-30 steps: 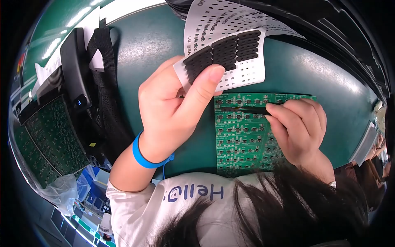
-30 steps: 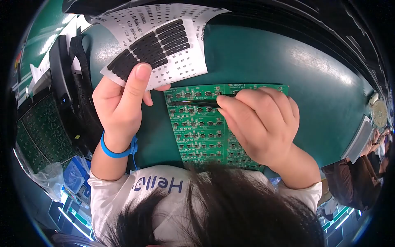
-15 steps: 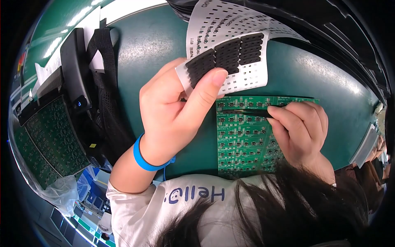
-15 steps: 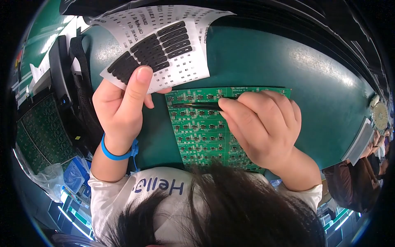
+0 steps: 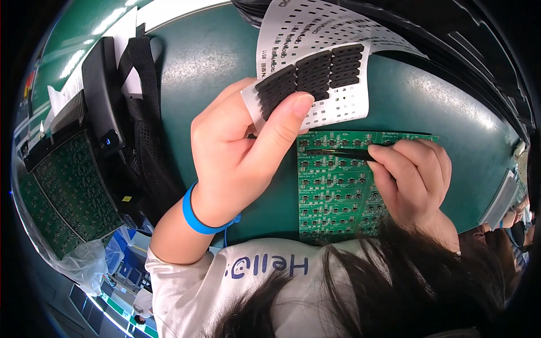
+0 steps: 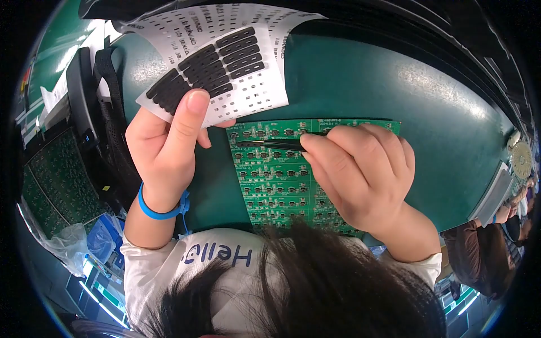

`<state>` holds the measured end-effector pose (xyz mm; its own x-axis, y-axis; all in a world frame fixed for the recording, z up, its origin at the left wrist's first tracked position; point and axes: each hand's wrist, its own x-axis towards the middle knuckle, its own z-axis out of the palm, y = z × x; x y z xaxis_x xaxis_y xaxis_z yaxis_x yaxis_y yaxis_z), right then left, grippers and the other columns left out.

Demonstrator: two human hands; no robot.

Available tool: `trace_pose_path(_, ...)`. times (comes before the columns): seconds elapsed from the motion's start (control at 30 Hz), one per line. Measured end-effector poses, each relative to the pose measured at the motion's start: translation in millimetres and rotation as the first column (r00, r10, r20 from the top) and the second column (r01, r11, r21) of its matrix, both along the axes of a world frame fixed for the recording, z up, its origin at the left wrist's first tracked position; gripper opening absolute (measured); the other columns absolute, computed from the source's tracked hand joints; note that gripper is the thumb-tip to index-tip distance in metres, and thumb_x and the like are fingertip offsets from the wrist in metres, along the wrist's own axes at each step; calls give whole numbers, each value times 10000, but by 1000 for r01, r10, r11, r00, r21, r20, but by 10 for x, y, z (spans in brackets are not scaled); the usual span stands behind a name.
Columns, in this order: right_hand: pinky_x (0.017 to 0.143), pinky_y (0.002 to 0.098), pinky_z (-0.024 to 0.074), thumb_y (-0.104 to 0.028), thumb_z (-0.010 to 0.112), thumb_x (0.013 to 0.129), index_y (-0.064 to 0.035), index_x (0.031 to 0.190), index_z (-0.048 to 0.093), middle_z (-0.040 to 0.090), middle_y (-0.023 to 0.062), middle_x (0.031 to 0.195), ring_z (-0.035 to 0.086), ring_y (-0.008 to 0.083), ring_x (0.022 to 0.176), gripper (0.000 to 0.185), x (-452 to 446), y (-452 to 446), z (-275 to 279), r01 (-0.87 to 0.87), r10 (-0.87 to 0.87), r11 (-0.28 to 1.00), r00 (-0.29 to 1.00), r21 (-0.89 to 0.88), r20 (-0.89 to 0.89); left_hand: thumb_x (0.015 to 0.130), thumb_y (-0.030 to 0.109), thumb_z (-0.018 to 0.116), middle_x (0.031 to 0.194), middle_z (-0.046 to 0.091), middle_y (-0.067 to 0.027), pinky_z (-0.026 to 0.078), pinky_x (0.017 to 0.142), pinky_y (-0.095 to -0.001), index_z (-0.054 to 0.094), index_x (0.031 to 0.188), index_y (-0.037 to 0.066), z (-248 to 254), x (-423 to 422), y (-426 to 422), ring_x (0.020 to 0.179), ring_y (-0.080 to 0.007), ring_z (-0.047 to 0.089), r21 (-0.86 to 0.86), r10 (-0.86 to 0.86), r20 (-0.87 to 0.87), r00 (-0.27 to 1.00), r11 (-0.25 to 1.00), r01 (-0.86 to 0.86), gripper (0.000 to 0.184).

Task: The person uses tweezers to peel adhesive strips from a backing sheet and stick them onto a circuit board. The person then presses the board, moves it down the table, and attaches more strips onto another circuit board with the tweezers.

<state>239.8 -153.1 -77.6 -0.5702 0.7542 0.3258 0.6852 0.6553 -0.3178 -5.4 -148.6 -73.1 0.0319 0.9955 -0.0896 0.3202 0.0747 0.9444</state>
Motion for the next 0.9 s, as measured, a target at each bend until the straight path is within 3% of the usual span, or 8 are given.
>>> trace_pose_path(0.9, 645, 300, 393, -177, 773, 675, -140, 959, 714, 602, -6, 885, 566, 191, 764, 292, -5, 9, 19, -11, 11, 1000, 1000, 1, -4, 971, 137, 599, 888, 710, -108, 411, 478, -186, 651, 992, -42, -11, -17, -12, 685, -126, 665, -5, 0, -10, 1000, 1000, 0, 188)
